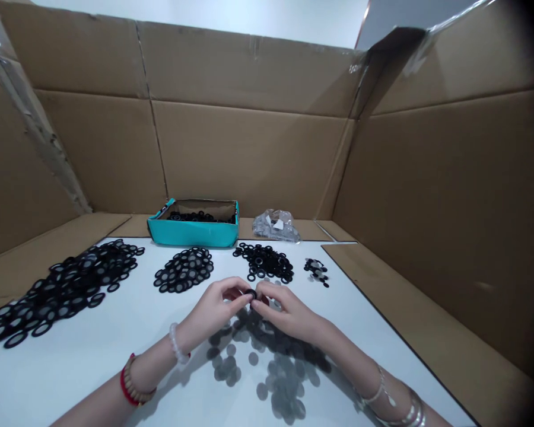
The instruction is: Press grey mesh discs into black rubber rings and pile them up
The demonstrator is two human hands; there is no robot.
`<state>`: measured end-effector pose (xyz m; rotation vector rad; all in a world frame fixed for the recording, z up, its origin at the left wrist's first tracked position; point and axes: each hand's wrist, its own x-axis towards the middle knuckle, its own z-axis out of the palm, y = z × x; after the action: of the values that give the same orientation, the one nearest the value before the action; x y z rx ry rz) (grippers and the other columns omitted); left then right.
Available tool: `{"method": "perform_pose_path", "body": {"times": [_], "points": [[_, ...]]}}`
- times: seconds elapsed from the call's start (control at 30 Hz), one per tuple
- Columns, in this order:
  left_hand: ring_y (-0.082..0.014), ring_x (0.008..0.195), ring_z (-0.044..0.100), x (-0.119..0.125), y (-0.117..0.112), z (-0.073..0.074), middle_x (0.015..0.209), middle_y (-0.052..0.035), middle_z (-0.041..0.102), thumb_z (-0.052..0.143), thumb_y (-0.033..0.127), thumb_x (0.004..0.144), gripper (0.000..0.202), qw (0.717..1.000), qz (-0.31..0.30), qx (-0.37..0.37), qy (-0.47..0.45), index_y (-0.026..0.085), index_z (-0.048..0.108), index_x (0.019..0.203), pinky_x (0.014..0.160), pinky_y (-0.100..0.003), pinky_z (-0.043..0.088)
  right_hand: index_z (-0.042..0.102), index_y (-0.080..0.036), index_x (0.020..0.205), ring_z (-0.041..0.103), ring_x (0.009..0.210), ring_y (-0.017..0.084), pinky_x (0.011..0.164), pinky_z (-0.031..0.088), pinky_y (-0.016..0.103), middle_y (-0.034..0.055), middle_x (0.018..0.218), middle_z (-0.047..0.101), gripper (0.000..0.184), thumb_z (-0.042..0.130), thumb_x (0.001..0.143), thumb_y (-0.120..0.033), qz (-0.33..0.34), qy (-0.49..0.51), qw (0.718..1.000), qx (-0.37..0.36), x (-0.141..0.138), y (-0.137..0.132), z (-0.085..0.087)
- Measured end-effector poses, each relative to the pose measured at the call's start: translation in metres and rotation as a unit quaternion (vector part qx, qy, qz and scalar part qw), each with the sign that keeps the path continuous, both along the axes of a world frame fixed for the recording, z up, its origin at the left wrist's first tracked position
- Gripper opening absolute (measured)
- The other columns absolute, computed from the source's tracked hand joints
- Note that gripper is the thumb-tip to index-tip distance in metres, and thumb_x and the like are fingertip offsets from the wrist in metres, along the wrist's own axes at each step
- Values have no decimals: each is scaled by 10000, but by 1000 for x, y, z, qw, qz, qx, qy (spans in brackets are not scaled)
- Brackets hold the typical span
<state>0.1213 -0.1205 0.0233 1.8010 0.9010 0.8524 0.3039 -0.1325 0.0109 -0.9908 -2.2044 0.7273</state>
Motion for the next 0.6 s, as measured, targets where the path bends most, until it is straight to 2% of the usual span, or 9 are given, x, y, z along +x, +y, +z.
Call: {"method": "perform_pose_path", "body": {"times": [0.23, 0.47, 0.6], "points": [[-142, 667, 503, -4, 4, -1, 698, -16, 563, 575, 276, 768, 154, 997, -62, -53, -13, 125, 586, 738, 619, -243, 388, 382, -179, 612, 384, 598, 110, 587, 310, 229, -37, 614, 362, 341, 388, 930, -304, 27, 36, 999, 2, -3, -1, -2], [-111, 587, 436, -4, 3, 6, 608, 20, 499, 597, 285, 750, 180, 998, -32, -55, -7, 130, 559, 665, 557, -222, 337, 374, -183, 587, 385, 602, 121, 594, 307, 242, -31, 605, 368, 355, 392, 921, -299, 7, 55, 998, 25, -4, -3, -1], [-118, 597, 480, -3, 2, 8, 622, 13, 534, 595, 287, 759, 159, 995, -26, -95, -11, 132, 580, 725, 583, -228, 370, 414, -186, 642, 404, 616, 121, 585, 315, 234, -28, 646, 413, 303, 415, 913, -321, -1, 54, 998, -19, -1, 0, -1]]}}
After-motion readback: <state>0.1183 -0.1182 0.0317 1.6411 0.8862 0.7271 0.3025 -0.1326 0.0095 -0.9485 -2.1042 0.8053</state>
